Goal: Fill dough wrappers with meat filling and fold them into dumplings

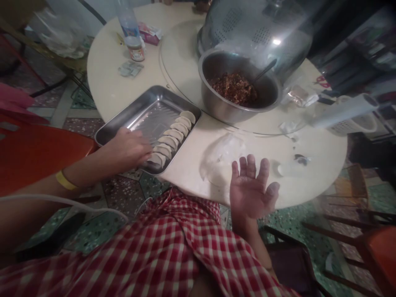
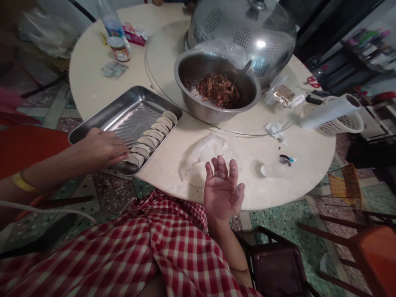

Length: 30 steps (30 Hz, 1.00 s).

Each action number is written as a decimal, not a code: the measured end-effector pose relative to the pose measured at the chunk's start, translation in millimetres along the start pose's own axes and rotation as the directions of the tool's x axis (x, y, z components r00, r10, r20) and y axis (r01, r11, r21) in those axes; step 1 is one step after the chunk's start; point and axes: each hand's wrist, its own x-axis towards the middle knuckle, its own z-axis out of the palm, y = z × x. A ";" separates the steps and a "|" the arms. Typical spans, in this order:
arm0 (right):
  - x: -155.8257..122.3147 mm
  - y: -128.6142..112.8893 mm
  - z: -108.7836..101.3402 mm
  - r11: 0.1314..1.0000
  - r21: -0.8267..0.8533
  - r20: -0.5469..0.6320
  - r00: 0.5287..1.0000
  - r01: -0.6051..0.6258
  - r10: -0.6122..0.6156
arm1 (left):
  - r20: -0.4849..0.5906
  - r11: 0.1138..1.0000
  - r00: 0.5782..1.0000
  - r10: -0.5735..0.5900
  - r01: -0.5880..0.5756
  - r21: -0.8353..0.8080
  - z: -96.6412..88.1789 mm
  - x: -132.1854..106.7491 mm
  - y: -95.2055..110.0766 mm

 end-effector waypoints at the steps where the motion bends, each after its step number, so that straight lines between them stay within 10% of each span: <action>1: -0.1 -0.2 0.0 1.000 0.006 0.004 1.000 0.000 0.000 | 0.011 1.000 1.000 -0.003 0.003 -0.011 -0.2 1.1 1.4; 8: 2.7 -3.7 -10.7 0.999 0.003 0.032 0.998 0.048 -0.048 | -0.065 0.990 0.988 -0.137 0.139 0.019 -3.7 -4.9 -10.2; 13: 7.9 -12.5 -32.0 0.992 -0.011 0.004 0.992 0.124 -0.124 | -0.321 0.919 0.866 -0.383 0.393 -0.035 -24.8 -27.1 4.4; 15: 7.7 -16.1 -40.3 0.989 -0.014 -0.008 0.989 0.150 -0.150 | -0.422 0.935 0.835 -0.354 0.323 -0.145 -27.4 -27.3 37.7; 19: 2.2 -17.3 -54.3 0.984 -0.054 -0.025 0.985 0.171 -0.172 | -0.494 0.882 0.868 -0.047 -0.196 -0.428 -12.0 2.4 124.2; 22: -3.8 -13.6 -64.0 0.918 -0.309 0.017 0.967 0.248 -0.255 | -0.488 0.863 0.868 0.093 -0.315 -0.396 1.2 41.1 166.2; 30: 10.9 -0.4 -78.8 0.409 -0.777 0.388 0.876 0.478 -0.285 | -0.402 0.914 0.904 0.145 -0.278 -0.294 13.7 117.8 171.5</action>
